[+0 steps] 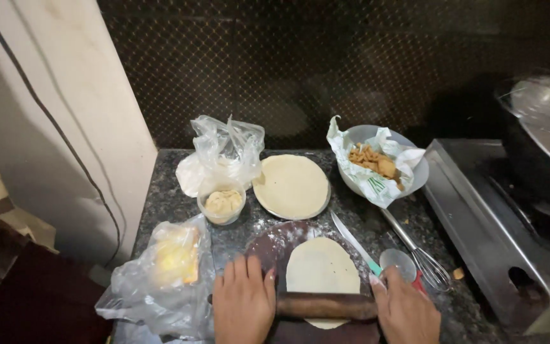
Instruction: Rolling out small circles of dough and placing them in a container.
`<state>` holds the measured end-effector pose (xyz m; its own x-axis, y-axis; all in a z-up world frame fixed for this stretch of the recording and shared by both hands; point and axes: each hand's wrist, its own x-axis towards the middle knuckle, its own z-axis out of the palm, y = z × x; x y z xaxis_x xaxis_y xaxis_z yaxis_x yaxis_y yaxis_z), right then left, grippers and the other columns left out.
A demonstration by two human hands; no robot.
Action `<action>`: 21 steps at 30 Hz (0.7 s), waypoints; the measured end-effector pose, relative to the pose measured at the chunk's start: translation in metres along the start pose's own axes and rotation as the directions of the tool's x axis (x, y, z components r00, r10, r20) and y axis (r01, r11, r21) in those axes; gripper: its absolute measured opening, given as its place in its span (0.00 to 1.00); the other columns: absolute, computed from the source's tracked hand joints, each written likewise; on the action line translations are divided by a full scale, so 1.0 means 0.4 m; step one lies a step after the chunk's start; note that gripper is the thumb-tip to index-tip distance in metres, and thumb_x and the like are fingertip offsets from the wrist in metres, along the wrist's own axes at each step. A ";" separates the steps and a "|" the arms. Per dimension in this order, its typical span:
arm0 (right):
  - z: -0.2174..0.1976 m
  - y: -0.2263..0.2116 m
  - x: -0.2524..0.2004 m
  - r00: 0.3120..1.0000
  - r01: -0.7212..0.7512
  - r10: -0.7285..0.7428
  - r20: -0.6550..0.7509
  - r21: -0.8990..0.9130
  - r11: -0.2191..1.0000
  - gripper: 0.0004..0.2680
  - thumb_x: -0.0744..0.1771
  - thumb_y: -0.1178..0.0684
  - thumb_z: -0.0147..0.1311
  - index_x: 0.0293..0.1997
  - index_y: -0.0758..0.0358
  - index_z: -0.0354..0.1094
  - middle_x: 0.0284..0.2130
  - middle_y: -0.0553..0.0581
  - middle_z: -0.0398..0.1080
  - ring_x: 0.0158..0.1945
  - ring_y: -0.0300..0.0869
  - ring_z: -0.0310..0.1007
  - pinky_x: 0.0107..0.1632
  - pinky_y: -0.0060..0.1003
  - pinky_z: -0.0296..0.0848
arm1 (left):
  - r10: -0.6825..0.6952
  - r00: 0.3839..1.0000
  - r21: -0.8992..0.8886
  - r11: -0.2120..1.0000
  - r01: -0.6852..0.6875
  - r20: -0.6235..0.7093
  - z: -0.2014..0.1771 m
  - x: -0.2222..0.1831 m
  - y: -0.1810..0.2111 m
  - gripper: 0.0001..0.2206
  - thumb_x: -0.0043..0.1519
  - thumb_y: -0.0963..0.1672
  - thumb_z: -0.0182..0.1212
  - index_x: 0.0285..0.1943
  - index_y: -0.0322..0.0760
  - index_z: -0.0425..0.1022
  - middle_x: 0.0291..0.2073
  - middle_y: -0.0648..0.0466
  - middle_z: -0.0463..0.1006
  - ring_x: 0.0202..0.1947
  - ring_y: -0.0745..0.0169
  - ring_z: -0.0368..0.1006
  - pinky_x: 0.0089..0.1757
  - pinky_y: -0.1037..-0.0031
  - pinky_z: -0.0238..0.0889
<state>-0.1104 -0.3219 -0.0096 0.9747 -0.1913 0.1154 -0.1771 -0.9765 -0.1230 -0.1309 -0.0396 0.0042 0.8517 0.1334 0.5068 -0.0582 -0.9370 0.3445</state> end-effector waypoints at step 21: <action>-0.033 -0.171 0.186 0.878 0.419 -0.476 0.056 0.390 0.820 0.10 0.60 0.52 0.67 0.42 0.58 0.78 0.37 0.58 0.77 0.44 0.52 0.78 0.50 0.44 0.73 | -0.057 0.924 -0.029 0.997 0.073 0.379 -0.053 -0.132 0.016 0.23 0.60 0.56 0.57 0.21 0.40 0.83 0.16 0.40 0.77 0.19 0.38 0.78 0.28 0.53 0.73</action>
<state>-0.0275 -0.2706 0.0204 0.9476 0.3021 0.1043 0.3165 -0.8422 -0.4364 -0.1874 -0.0459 -0.0036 0.9874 0.0539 0.1488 -0.0108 -0.9150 0.4034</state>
